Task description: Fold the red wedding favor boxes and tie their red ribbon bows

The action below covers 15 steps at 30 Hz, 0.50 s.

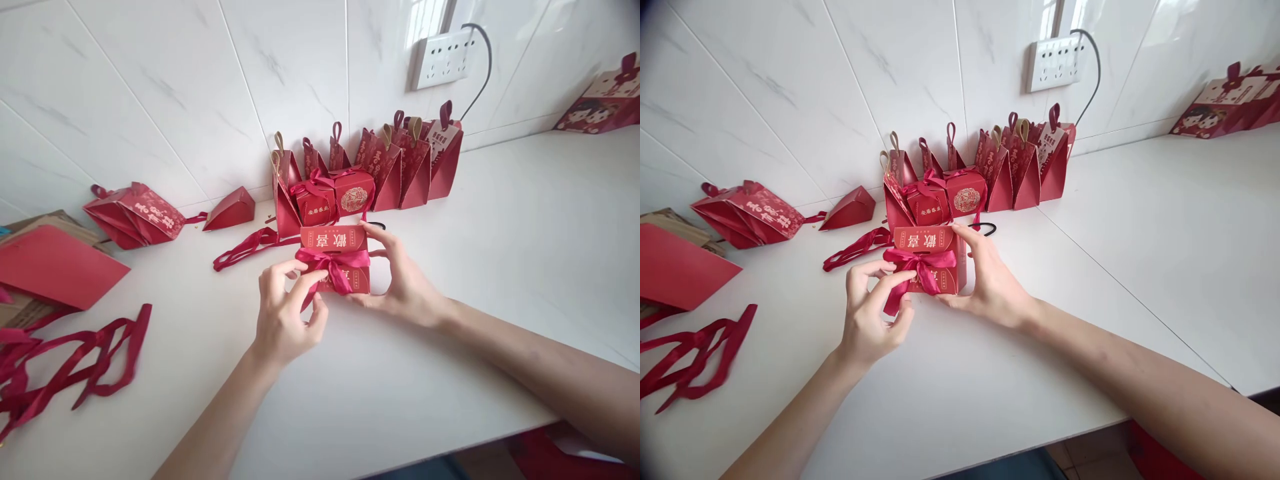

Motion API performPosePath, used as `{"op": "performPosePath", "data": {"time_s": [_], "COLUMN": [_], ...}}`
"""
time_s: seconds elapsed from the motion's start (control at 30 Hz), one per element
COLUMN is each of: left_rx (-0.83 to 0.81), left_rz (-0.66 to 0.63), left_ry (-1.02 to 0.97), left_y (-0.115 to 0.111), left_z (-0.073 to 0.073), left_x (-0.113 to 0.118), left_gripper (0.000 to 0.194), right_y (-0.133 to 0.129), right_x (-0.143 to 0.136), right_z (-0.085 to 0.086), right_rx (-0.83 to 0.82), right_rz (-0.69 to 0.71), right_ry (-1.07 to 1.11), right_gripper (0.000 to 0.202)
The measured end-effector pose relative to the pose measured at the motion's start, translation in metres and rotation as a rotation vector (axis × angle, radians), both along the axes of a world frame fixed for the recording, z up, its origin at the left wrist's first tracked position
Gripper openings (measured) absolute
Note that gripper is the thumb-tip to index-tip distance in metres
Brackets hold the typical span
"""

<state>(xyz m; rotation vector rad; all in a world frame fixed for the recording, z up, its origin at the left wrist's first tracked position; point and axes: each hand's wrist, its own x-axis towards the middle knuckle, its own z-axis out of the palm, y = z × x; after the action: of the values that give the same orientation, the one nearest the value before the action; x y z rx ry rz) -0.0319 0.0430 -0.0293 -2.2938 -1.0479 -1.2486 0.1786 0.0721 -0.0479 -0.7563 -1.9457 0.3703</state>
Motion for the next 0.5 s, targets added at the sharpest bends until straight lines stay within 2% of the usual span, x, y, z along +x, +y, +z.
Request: {"op": "performPosePath", "data": {"time_s": [0.3,0.5], "left_rx": [0.151,0.211], "left_rz": [-0.024,-0.088], "left_ry": [0.126,0.084], "left_y": [0.01,0.009], "left_z": [-0.001,0.001], "left_x": [-0.011,-0.011], "left_gripper": [0.022,0.013], "right_y": [0.002,0.001], "right_x": [0.001,0.002], "right_z": [-0.001,0.001], "right_rx": [-0.045,-0.07], "right_rz": [0.0,0.001], "right_ry": [0.005,0.003], "right_gripper": [0.093,0.093]}}
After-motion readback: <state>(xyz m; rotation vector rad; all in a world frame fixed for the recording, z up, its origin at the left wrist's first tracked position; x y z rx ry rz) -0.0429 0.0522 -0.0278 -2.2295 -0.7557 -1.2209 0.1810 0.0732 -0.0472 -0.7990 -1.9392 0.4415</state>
